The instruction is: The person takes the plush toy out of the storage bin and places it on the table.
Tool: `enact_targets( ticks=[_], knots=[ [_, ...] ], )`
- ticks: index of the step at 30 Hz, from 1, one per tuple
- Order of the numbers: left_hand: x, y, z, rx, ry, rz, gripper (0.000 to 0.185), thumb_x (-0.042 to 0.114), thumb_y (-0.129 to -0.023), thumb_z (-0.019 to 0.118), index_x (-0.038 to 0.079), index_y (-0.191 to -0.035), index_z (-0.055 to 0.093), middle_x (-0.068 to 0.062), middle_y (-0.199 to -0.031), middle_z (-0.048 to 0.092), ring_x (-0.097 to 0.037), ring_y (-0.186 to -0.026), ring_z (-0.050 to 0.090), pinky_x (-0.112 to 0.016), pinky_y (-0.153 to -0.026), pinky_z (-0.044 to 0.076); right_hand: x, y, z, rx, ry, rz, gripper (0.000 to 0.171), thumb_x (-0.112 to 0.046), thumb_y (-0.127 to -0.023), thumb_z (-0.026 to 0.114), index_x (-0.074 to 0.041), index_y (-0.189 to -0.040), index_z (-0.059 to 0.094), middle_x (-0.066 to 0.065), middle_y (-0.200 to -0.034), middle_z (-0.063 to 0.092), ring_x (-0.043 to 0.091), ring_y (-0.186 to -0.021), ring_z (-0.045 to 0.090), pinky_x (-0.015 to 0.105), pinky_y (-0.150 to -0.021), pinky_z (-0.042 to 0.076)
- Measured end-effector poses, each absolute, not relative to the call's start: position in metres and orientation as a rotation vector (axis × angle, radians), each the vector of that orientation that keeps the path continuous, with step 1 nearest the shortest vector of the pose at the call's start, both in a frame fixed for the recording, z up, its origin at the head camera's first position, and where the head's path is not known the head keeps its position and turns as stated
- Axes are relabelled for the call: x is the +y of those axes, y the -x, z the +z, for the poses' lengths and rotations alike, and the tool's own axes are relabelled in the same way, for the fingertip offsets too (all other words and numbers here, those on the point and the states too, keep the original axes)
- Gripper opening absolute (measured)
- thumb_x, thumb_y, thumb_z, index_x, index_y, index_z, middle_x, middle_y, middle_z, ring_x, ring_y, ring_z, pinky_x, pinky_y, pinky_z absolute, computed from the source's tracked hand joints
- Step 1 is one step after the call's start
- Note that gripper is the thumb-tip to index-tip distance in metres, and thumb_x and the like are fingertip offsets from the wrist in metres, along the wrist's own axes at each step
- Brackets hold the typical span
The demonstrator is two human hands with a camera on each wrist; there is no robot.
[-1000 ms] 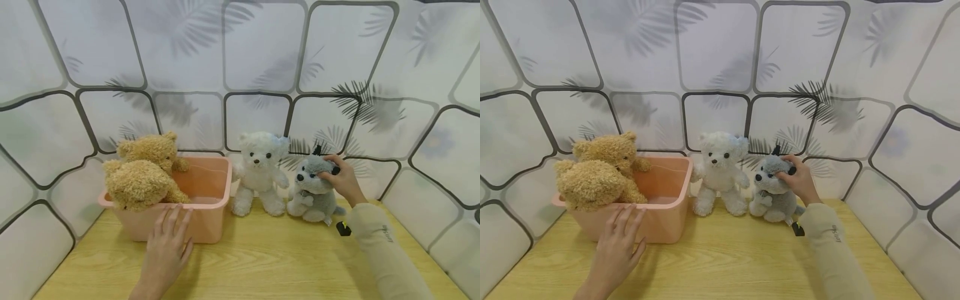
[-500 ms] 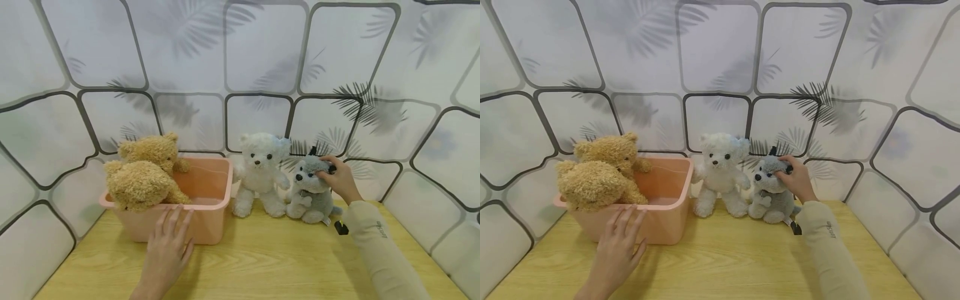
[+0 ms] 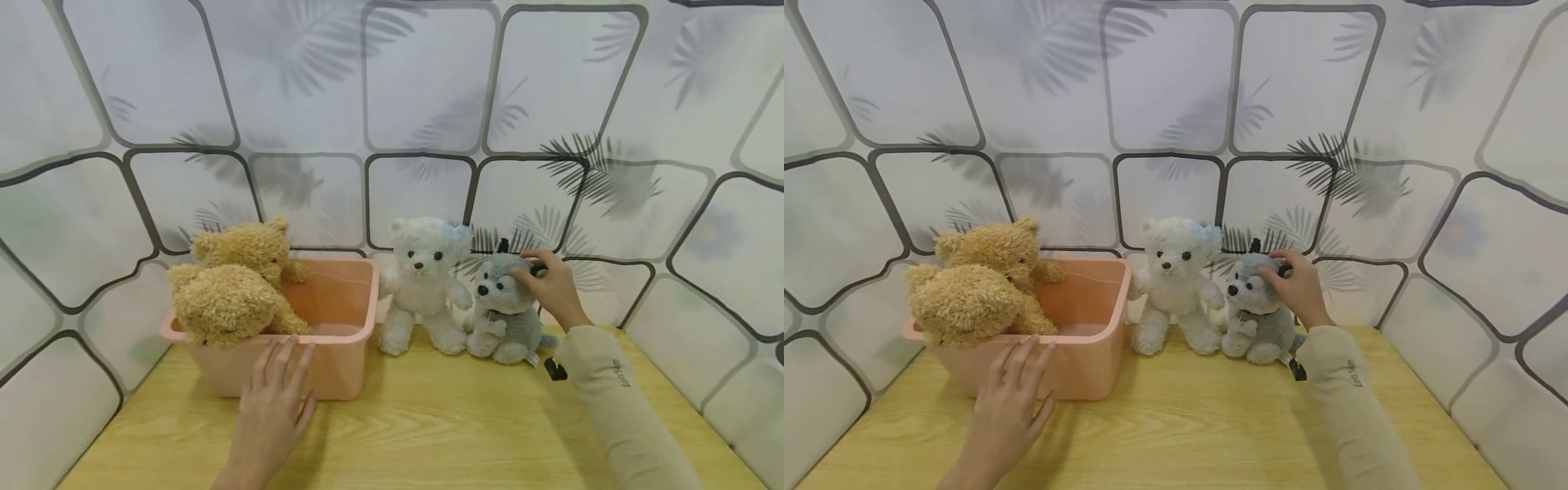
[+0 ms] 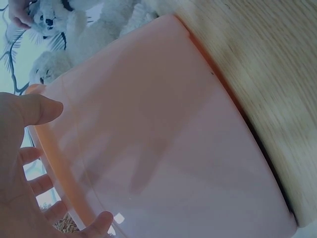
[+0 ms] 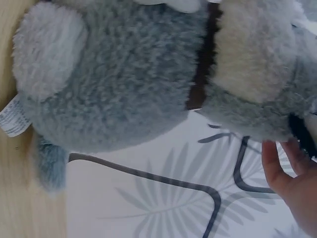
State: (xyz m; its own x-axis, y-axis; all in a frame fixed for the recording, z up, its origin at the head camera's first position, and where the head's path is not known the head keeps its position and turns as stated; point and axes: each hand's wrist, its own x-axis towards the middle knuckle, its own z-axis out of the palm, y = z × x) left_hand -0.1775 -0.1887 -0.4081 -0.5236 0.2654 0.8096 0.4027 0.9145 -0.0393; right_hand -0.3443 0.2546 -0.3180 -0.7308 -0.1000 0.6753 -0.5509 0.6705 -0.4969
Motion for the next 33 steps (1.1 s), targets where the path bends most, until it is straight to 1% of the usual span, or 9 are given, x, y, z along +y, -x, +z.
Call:
enact_targets(
  ticks=[2, 4, 6, 10, 14, 20, 22, 24, 33],
  knots=[
    [-0.189, 0.177, -0.409, -2.154, 0.477, -0.194, 0.068, 0.050, -0.108, 0.014, 0.007, -0.145, 0.051, -0.024, -0.142, 0.047, -0.050, -0.126, 0.044, -0.067, -0.079, 0.053, 0.252, 0.341, -0.314, -2.260, -0.483, 0.960, 0.033, -0.007, -0.095, 0.072, 0.007, -0.123, 0.063, 0.028, -0.120, 0.062, 0.039, -0.101, 0.062, 0.028, -0.071, 0.050],
    [-0.189, 0.177, -0.409, -2.158, 0.477, -0.200, 0.068, 0.050, -0.108, 0.014, 0.007, -0.145, 0.051, -0.024, -0.142, 0.047, -0.050, -0.126, 0.044, -0.067, -0.078, 0.053, 0.248, 0.339, -0.311, -2.248, -0.472, 0.974, 0.033, -0.006, -0.095, 0.071, 0.008, -0.124, 0.062, 0.029, -0.122, 0.060, 0.044, -0.111, 0.058, 0.036, -0.077, 0.051],
    [-0.189, 0.177, -0.410, -2.158, 0.477, -0.202, 0.068, 0.050, -0.108, 0.014, 0.007, -0.145, 0.051, -0.024, -0.142, 0.047, -0.050, -0.126, 0.044, -0.067, -0.077, 0.053, 0.245, 0.337, -0.307, -2.222, -0.469, 0.990, 0.033, -0.004, -0.095, 0.070, 0.009, -0.124, 0.062, 0.029, -0.122, 0.061, 0.044, -0.114, 0.057, 0.041, -0.084, 0.050],
    [-0.189, 0.178, -0.410, -2.160, 0.476, -0.206, 0.068, 0.050, -0.108, 0.014, 0.007, -0.145, 0.051, -0.024, -0.142, 0.047, -0.050, -0.126, 0.044, -0.067, -0.077, 0.053, 0.235, 0.335, -0.300, -2.154, -0.491, 1.033, 0.031, 0.000, -0.094, 0.070, 0.010, -0.122, 0.062, 0.028, -0.122, 0.062, 0.043, -0.114, 0.057, 0.058, -0.097, 0.045],
    [-0.189, 0.179, -0.409, -2.161, 0.472, -0.203, 0.068, 0.050, -0.108, 0.014, 0.007, -0.145, 0.051, -0.024, -0.142, 0.047, -0.050, -0.126, 0.044, -0.067, -0.077, 0.053, 0.224, 0.331, -0.294, -2.094, -0.515, 1.094, 0.029, 0.002, -0.093, 0.070, 0.010, -0.121, 0.063, 0.025, -0.122, 0.063, 0.037, -0.114, 0.058, 0.054, -0.100, 0.046],
    [-0.189, 0.179, -0.409, -2.158, 0.475, -0.195, 0.066, 0.048, -0.108, 0.016, 0.006, -0.144, 0.051, -0.025, -0.141, 0.047, -0.051, -0.125, 0.044, -0.067, -0.074, 0.053, 0.205, 0.327, -0.289, -1.973, -0.570, 1.266, 0.026, 0.007, -0.091, 0.070, 0.012, -0.117, 0.065, 0.025, -0.120, 0.064, 0.009, -0.108, 0.057, 0.037, -0.097, 0.050],
    [-0.189, 0.179, -0.409, -2.156, 0.477, -0.198, 0.064, 0.047, -0.108, 0.019, 0.006, -0.145, 0.051, -0.025, -0.142, 0.047, -0.051, -0.126, 0.043, -0.067, -0.074, 0.053, 0.197, 0.324, -0.288, -1.954, -0.588, 1.328, 0.026, 0.008, -0.091, 0.069, 0.013, -0.116, 0.065, 0.025, -0.120, 0.064, 0.003, -0.107, 0.056, 0.033, -0.097, 0.050],
    [-0.190, 0.179, -0.410, -2.153, 0.480, -0.200, 0.063, 0.047, -0.108, 0.021, 0.006, -0.146, 0.050, -0.025, -0.142, 0.047, -0.051, -0.127, 0.043, -0.068, -0.076, 0.053, 0.190, 0.322, -0.286, -1.958, -0.603, 1.375, 0.026, 0.008, -0.092, 0.068, 0.014, -0.117, 0.063, 0.026, -0.121, 0.063, 0.004, -0.108, 0.057, 0.031, -0.097, 0.049],
    [-0.190, 0.179, -0.410, -2.163, 0.474, -0.186, 0.064, 0.048, -0.108, 0.019, 0.006, -0.145, 0.051, -0.025, -0.141, 0.047, -0.050, -0.128, 0.042, -0.067, -0.075, 0.053, 0.154, 0.315, -0.287, -1.963, -0.723, 1.512, 0.027, 0.010, -0.093, 0.065, 0.013, -0.120, 0.061, 0.027, -0.124, 0.061, 0.030, -0.112, 0.060, 0.027, -0.095, 0.050]
  ],
)
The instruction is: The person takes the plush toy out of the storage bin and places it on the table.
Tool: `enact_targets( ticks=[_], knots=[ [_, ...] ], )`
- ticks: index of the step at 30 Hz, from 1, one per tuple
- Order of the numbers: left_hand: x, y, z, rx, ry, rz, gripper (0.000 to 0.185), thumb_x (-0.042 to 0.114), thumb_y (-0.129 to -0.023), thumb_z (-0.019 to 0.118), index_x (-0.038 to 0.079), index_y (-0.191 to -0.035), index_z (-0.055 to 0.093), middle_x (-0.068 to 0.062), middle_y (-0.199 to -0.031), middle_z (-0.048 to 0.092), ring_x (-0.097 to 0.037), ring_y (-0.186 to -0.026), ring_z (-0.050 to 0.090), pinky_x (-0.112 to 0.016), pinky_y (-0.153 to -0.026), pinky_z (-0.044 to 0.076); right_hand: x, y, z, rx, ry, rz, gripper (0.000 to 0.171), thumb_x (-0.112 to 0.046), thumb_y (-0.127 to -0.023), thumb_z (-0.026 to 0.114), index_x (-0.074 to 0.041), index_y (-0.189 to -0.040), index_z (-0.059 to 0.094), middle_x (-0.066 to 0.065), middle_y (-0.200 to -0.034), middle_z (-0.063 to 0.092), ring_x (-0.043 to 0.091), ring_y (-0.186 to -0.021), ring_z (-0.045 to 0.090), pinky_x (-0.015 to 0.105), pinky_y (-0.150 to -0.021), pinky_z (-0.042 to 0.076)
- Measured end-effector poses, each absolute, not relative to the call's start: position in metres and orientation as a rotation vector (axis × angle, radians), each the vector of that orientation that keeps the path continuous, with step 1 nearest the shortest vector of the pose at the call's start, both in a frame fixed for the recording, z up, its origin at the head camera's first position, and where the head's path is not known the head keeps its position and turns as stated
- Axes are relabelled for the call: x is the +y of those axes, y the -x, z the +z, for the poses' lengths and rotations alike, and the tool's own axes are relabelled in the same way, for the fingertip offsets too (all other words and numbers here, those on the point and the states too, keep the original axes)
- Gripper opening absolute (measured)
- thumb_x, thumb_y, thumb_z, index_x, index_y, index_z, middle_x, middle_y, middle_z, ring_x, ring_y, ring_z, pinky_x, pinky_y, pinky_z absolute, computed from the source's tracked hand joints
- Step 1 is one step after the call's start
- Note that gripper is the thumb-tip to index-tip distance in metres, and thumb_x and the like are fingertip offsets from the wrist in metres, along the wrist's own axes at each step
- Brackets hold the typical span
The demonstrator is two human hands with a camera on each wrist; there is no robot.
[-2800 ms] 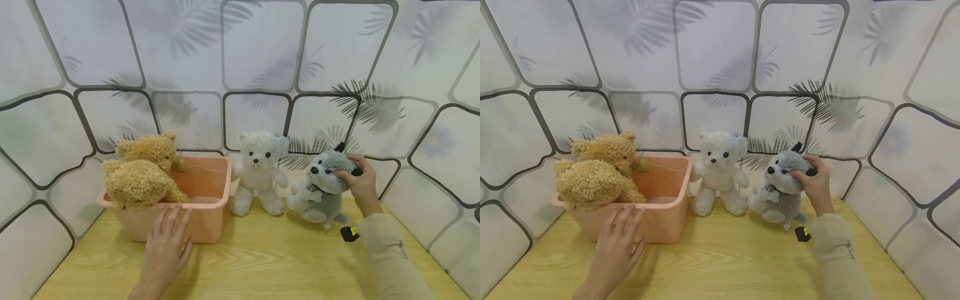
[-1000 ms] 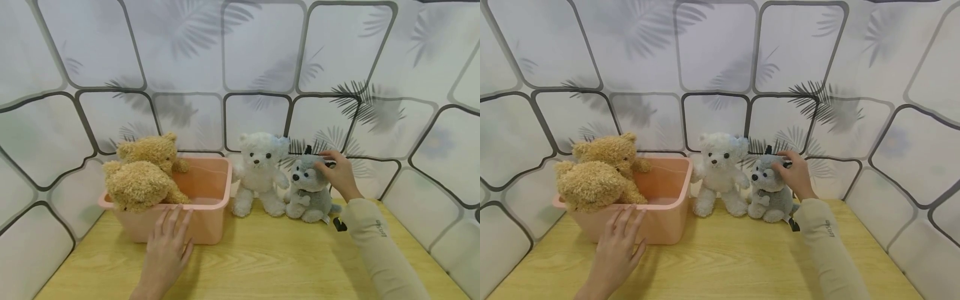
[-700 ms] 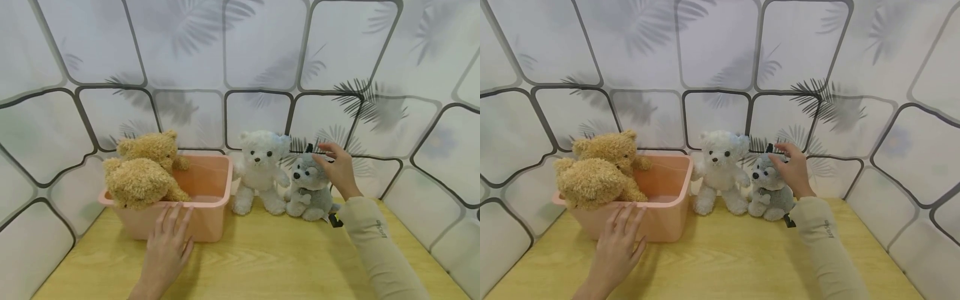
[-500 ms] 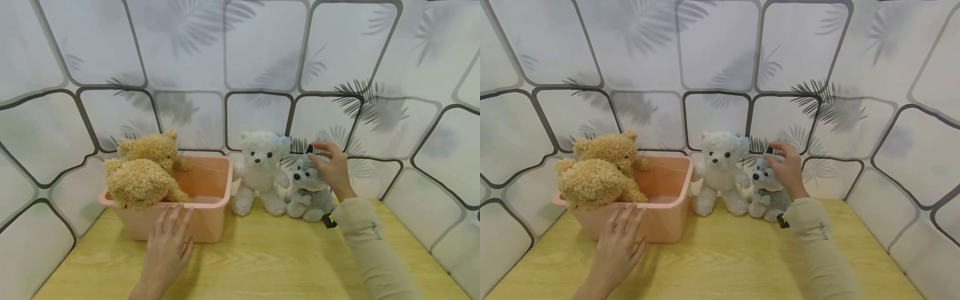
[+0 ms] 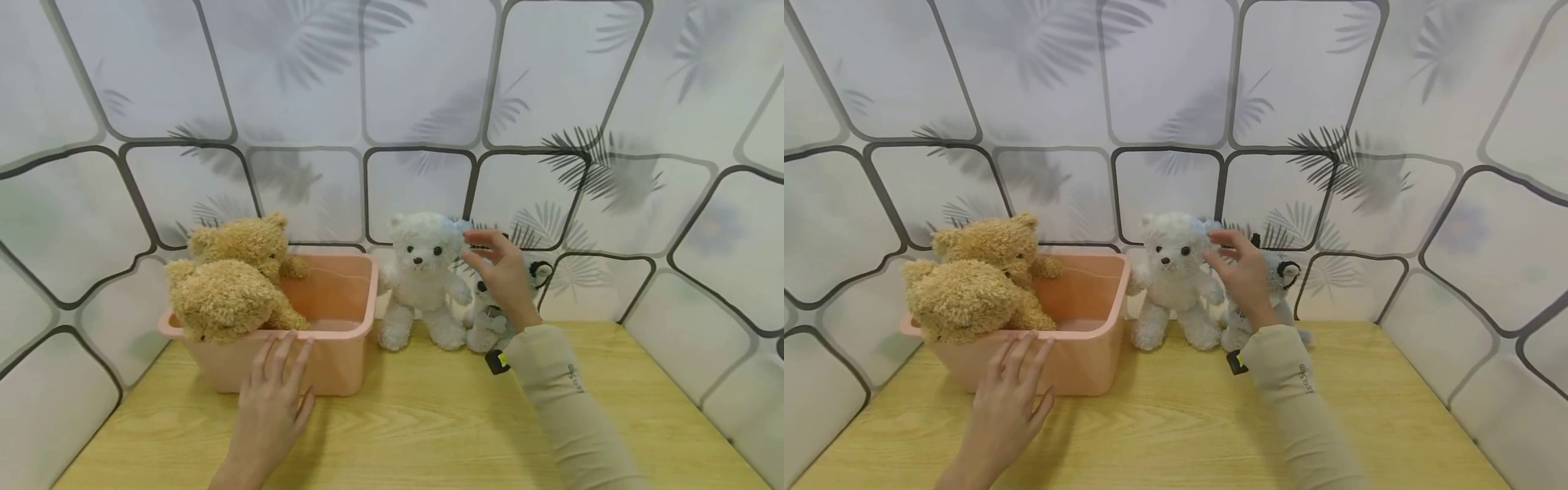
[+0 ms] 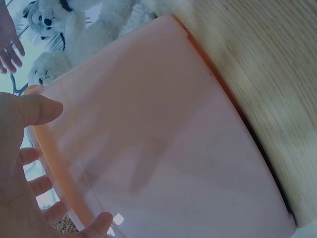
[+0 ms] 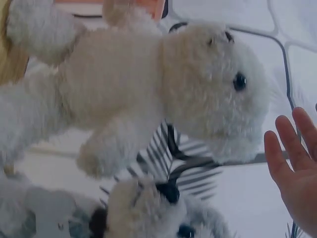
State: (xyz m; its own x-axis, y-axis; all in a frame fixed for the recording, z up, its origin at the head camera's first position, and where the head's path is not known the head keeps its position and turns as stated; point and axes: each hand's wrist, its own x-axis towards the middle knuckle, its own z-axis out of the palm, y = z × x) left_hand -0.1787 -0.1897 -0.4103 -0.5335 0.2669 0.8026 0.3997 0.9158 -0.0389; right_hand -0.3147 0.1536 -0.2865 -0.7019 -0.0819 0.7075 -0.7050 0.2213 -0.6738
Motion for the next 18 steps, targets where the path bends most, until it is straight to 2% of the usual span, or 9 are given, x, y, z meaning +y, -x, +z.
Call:
enact_targets(
  ticks=[5, 9, 14, 18],
  knots=[
    [-0.189, 0.179, -0.410, -2.158, 0.477, -0.181, 0.066, 0.049, -0.108, 0.017, 0.006, -0.145, 0.050, -0.024, -0.141, 0.047, -0.050, -0.128, 0.042, -0.067, -0.077, 0.053, 0.135, 0.310, -0.290, -1.870, -0.816, 1.654, 0.029, 0.015, -0.091, 0.063, 0.016, -0.119, 0.060, 0.033, -0.124, 0.058, 0.037, -0.112, 0.061, 0.029, -0.093, 0.054],
    [-0.189, 0.179, -0.410, -2.152, 0.483, -0.185, 0.065, 0.048, -0.108, 0.017, 0.006, -0.145, 0.050, -0.024, -0.142, 0.046, -0.050, -0.128, 0.042, -0.067, -0.080, 0.052, 0.124, 0.307, -0.294, -1.826, -0.853, 1.719, 0.029, 0.017, -0.091, 0.062, 0.017, -0.119, 0.059, 0.032, -0.123, 0.059, 0.036, -0.113, 0.061, 0.031, -0.093, 0.054],
    [-0.189, 0.180, -0.410, -2.147, 0.484, -0.187, 0.064, 0.047, -0.108, 0.018, 0.006, -0.146, 0.050, -0.024, -0.142, 0.046, -0.050, -0.128, 0.042, -0.067, -0.080, 0.052, 0.111, 0.306, -0.296, -1.881, -0.881, 1.723, 0.030, 0.012, -0.093, 0.063, 0.013, -0.123, 0.059, 0.029, -0.128, 0.059, 0.041, -0.115, 0.059, 0.032, -0.093, 0.054],
    [-0.189, 0.180, -0.410, -2.148, 0.483, -0.185, 0.062, 0.046, -0.108, 0.021, 0.006, -0.146, 0.050, -0.024, -0.143, 0.046, -0.050, -0.128, 0.042, -0.067, -0.078, 0.053, 0.097, 0.304, -0.295, -1.927, -0.923, 1.757, 0.031, 0.008, -0.095, 0.063, 0.012, -0.125, 0.058, 0.031, -0.130, 0.057, 0.045, -0.118, 0.056, 0.038, -0.096, 0.053]
  ],
)
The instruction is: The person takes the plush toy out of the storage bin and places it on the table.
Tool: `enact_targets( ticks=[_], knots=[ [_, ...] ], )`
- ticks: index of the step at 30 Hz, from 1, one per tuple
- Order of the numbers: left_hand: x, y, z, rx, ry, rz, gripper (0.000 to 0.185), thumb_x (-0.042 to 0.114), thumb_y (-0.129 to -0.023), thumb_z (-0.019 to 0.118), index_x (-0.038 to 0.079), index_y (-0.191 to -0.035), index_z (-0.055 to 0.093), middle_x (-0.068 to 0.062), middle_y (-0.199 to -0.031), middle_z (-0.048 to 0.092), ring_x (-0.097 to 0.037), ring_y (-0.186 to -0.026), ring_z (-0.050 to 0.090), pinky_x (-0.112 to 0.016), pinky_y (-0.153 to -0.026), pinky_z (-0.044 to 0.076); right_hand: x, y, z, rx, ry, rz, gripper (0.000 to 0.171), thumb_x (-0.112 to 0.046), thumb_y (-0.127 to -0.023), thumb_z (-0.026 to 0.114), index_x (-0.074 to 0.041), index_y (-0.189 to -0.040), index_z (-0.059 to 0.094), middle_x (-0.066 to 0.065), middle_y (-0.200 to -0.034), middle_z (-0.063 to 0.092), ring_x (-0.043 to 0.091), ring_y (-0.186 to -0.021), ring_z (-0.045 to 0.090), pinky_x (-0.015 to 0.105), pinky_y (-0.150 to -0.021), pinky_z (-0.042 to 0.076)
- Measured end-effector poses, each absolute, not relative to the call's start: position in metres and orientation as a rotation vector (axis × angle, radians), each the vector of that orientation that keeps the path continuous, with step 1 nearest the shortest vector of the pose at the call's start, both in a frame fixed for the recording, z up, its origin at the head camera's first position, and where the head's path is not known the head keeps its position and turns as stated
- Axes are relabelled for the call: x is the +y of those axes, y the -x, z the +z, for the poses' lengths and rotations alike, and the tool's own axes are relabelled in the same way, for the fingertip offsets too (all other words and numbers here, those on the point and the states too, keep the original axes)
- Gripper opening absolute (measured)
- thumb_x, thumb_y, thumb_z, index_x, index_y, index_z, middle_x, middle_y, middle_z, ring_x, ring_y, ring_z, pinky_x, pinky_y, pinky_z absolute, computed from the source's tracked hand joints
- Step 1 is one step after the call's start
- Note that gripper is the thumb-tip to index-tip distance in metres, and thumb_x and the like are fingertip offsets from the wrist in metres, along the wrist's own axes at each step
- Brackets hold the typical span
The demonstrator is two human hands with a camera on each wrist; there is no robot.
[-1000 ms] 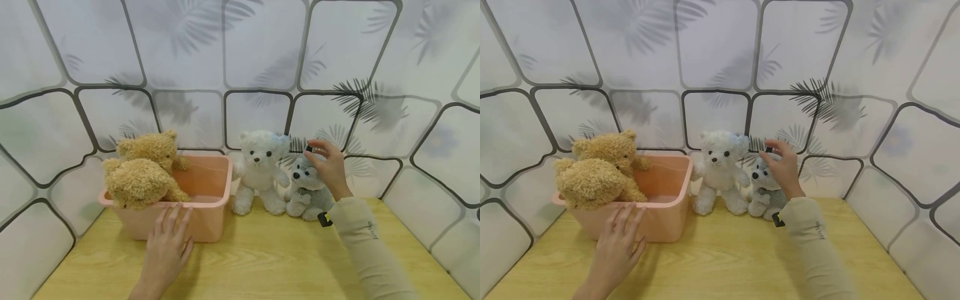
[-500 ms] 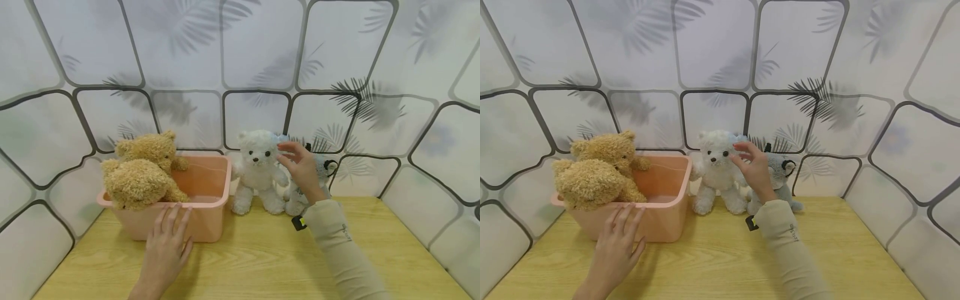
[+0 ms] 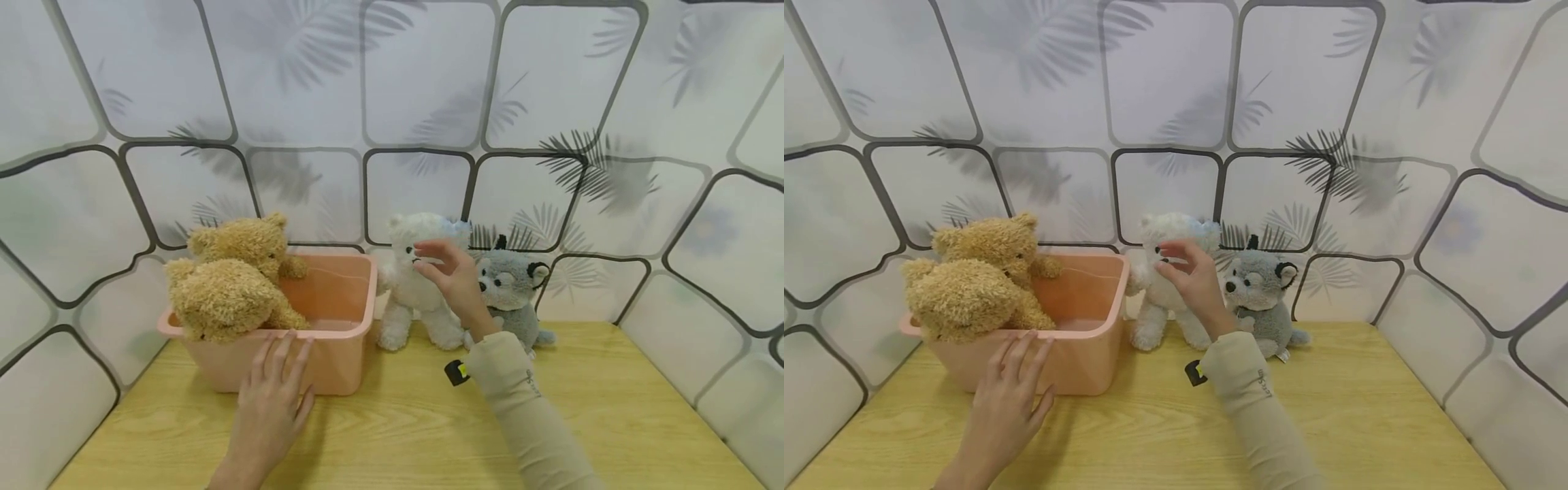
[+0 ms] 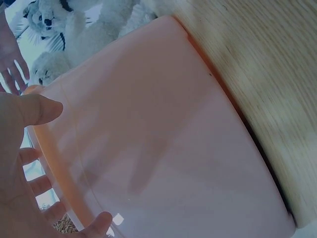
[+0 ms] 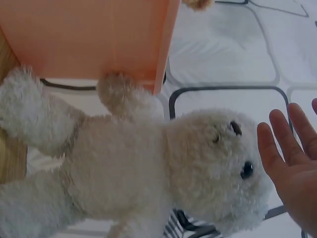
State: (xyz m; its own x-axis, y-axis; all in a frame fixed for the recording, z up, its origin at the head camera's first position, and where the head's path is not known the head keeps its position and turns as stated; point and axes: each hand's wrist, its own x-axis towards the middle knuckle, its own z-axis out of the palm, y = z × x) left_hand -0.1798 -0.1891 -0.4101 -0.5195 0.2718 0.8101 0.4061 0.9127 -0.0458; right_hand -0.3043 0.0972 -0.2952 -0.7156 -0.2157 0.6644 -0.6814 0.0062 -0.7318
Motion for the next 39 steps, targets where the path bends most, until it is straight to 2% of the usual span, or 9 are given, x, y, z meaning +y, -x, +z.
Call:
enact_targets(
  ticks=[5, 10, 16, 24, 28, 36, 39],
  knots=[
    [-0.189, 0.180, -0.410, -2.146, 0.483, -0.185, 0.064, 0.047, -0.108, 0.018, 0.006, -0.145, 0.051, -0.023, -0.143, 0.046, -0.049, -0.128, 0.042, -0.067, -0.078, 0.052, 0.082, 0.301, -0.296, -1.974, -0.962, 1.750, 0.030, 0.004, -0.096, 0.063, 0.010, -0.126, 0.058, 0.028, -0.130, 0.059, 0.043, -0.119, 0.057, 0.048, -0.101, 0.049],
    [-0.189, 0.180, -0.410, -2.151, 0.486, -0.190, 0.064, 0.048, -0.108, 0.018, 0.006, -0.146, 0.050, -0.024, -0.143, 0.046, -0.050, -0.129, 0.042, -0.067, -0.079, 0.052, 0.071, 0.301, -0.300, -2.007, -0.964, 1.709, 0.031, 0.000, -0.097, 0.065, 0.006, -0.127, 0.060, 0.023, -0.130, 0.062, 0.038, -0.118, 0.060, 0.052, -0.101, 0.049],
    [-0.189, 0.179, -0.409, -2.156, 0.481, -0.195, 0.068, 0.050, -0.108, 0.016, 0.005, -0.145, 0.051, -0.025, -0.143, 0.046, -0.051, -0.128, 0.041, -0.067, -0.082, 0.051, 0.056, 0.301, -0.300, -1.994, -0.980, 1.715, 0.031, -0.003, -0.096, 0.067, 0.006, -0.126, 0.062, 0.025, -0.127, 0.064, 0.035, -0.116, 0.063, 0.051, -0.098, 0.052],
    [-0.189, 0.180, -0.411, -2.150, 0.477, -0.202, 0.065, 0.049, -0.108, 0.018, 0.006, -0.145, 0.051, -0.025, -0.142, 0.046, -0.050, -0.129, 0.041, -0.067, -0.083, 0.050, 0.039, 0.295, -0.298, -2.122, -0.940, 1.781, 0.033, -0.010, -0.098, 0.066, -0.002, -0.129, 0.061, 0.014, -0.127, 0.065, 0.032, -0.120, 0.060, 0.052, -0.101, 0.048],
    [-0.189, 0.180, -0.411, -2.148, 0.479, -0.199, 0.064, 0.048, -0.108, 0.020, 0.006, -0.145, 0.051, -0.025, -0.142, 0.047, -0.051, -0.129, 0.041, -0.067, -0.082, 0.051, 0.031, 0.295, -0.299, -2.122, -0.961, 1.770, 0.033, -0.007, -0.097, 0.066, 0.002, -0.129, 0.061, 0.017, -0.128, 0.063, 0.031, -0.119, 0.061, 0.053, -0.098, 0.049],
    [-0.189, 0.180, -0.409, -2.151, 0.478, -0.192, 0.066, 0.049, -0.108, 0.017, 0.005, -0.144, 0.051, -0.025, -0.141, 0.047, -0.051, -0.128, 0.042, -0.067, -0.074, 0.053, 0.014, 0.291, -0.301, -2.167, -0.959, 1.750, 0.031, -0.010, -0.097, 0.068, 0.001, -0.126, 0.063, 0.019, -0.126, 0.064, 0.032, -0.118, 0.061, 0.051, -0.098, 0.049],
    [-0.189, 0.180, -0.410, -2.156, 0.483, -0.184, 0.069, 0.050, -0.108, 0.014, 0.005, -0.144, 0.052, -0.025, -0.141, 0.047, -0.051, -0.129, 0.041, -0.066, -0.076, 0.053, 0.008, 0.289, -0.301, -2.177, -0.975, 1.757, 0.032, -0.010, -0.097, 0.068, 0.001, -0.126, 0.062, 0.019, -0.126, 0.064, 0.033, -0.118, 0.061, 0.049, -0.097, 0.050]
  ],
)
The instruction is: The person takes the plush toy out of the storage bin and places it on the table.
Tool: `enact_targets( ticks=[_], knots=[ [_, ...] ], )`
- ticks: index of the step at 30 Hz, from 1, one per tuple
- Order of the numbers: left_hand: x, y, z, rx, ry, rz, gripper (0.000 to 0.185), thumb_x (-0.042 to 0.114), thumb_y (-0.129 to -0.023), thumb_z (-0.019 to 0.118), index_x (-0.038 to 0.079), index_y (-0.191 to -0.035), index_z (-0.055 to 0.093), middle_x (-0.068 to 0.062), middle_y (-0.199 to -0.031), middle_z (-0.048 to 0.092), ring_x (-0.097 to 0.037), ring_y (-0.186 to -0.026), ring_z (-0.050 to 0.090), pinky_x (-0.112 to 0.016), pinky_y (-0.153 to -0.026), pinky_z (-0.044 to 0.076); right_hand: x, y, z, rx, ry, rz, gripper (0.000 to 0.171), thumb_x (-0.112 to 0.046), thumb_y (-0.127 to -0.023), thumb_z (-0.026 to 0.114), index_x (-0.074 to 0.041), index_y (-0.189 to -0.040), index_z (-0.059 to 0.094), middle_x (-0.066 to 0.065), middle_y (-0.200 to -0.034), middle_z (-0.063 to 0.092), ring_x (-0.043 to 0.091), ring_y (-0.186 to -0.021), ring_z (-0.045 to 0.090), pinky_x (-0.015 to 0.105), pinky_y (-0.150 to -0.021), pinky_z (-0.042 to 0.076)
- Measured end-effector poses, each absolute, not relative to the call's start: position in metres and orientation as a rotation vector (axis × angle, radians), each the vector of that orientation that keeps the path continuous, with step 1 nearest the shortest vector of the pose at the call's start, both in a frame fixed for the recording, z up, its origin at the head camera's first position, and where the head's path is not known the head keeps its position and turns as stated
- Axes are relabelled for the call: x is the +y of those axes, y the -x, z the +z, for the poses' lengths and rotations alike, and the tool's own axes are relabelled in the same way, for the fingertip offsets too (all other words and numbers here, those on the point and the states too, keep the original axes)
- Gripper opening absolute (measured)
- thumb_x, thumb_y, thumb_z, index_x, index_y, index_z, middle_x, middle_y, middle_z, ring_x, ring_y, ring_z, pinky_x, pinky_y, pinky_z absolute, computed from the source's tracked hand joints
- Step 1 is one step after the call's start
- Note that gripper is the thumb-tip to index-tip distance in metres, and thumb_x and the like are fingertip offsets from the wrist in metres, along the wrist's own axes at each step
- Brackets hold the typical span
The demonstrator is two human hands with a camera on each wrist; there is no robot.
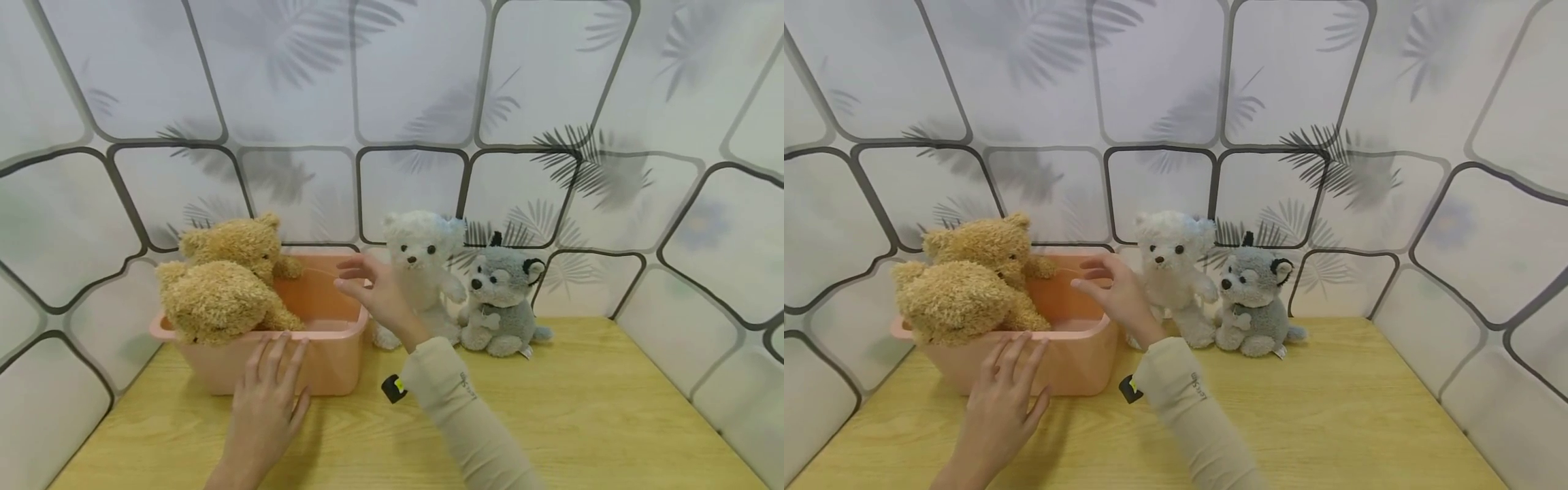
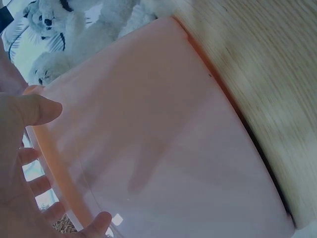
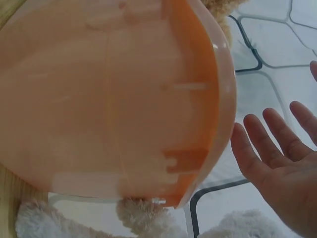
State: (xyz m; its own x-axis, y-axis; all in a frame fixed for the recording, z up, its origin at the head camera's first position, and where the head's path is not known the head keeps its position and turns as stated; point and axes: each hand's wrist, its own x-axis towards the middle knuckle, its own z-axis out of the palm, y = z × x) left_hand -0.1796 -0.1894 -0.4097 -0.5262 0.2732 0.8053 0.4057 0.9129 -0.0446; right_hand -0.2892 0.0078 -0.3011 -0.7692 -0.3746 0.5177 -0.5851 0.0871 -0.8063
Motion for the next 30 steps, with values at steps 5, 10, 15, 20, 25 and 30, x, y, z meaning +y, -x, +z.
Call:
enact_targets(
  ticks=[5, 10, 15, 20, 25, 30],
  knots=[
    [-0.190, 0.178, -0.410, -2.156, 0.491, -0.182, 0.070, 0.050, -0.108, 0.013, 0.004, -0.143, 0.052, -0.025, -0.142, 0.047, -0.050, -0.129, 0.041, -0.066, -0.081, 0.052, -0.004, 0.285, -0.302, -2.191, -0.997, 1.790, 0.032, -0.010, -0.097, 0.068, 0.003, -0.127, 0.062, 0.020, -0.128, 0.061, 0.034, -0.117, 0.061, 0.041, -0.094, 0.054],
    [-0.189, 0.178, -0.409, -2.153, 0.494, -0.184, 0.068, 0.049, -0.109, 0.015, 0.004, -0.144, 0.052, -0.026, -0.143, 0.046, -0.051, -0.129, 0.041, -0.066, -0.081, 0.052, -0.016, 0.280, -0.302, -2.235, -0.998, 1.840, 0.036, -0.012, -0.096, 0.071, 0.001, -0.129, 0.062, 0.016, -0.132, 0.059, 0.035, -0.119, 0.060, 0.033, -0.091, 0.055],
    [-0.189, 0.179, -0.409, -2.153, 0.493, -0.178, 0.070, 0.050, -0.108, 0.013, 0.005, -0.144, 0.052, -0.025, -0.143, 0.046, -0.051, -0.129, 0.042, -0.066, -0.079, 0.052, -0.026, 0.277, -0.301, -2.291, -1.036, 1.818, 0.041, -0.012, -0.095, 0.072, 0.000, -0.132, 0.059, 0.016, -0.134, 0.060, 0.032, -0.122, 0.059, 0.033, -0.095, 0.053],
    [-0.189, 0.180, -0.410, -2.141, 0.495, -0.178, 0.068, 0.049, -0.109, 0.014, 0.005, -0.144, 0.053, -0.026, -0.143, 0.047, -0.051, -0.129, 0.042, -0.068, -0.077, 0.052, -0.035, 0.274, -0.297, -2.320, -1.091, 1.775, 0.044, -0.013, -0.095, 0.072, 0.000, -0.135, 0.057, 0.017, -0.137, 0.058, 0.028, -0.123, 0.059, 0.033, -0.095, 0.052],
    [-0.190, 0.179, -0.410, -2.152, 0.498, -0.173, 0.069, 0.049, -0.108, 0.014, 0.004, -0.142, 0.054, -0.026, -0.142, 0.046, -0.052, -0.128, 0.041, -0.068, -0.076, 0.052, -0.047, 0.273, -0.294, -2.345, -1.116, 1.732, 0.049, -0.015, -0.093, 0.075, -0.002, -0.137, 0.057, 0.015, -0.138, 0.058, 0.028, -0.125, 0.057, 0.031, -0.097, 0.051],
    [-0.191, 0.179, -0.409, -2.160, 0.503, -0.170, 0.069, 0.049, -0.108, 0.014, 0.005, -0.143, 0.053, -0.027, -0.142, 0.046, -0.052, -0.128, 0.041, -0.067, -0.072, 0.053, -0.060, 0.269, -0.288, -2.411, -1.144, 1.658, 0.057, -0.020, -0.092, 0.077, -0.006, -0.142, 0.054, 0.011, -0.142, 0.056, 0.021, -0.129, 0.053, 0.029, -0.099, 0.048]
  ],
)
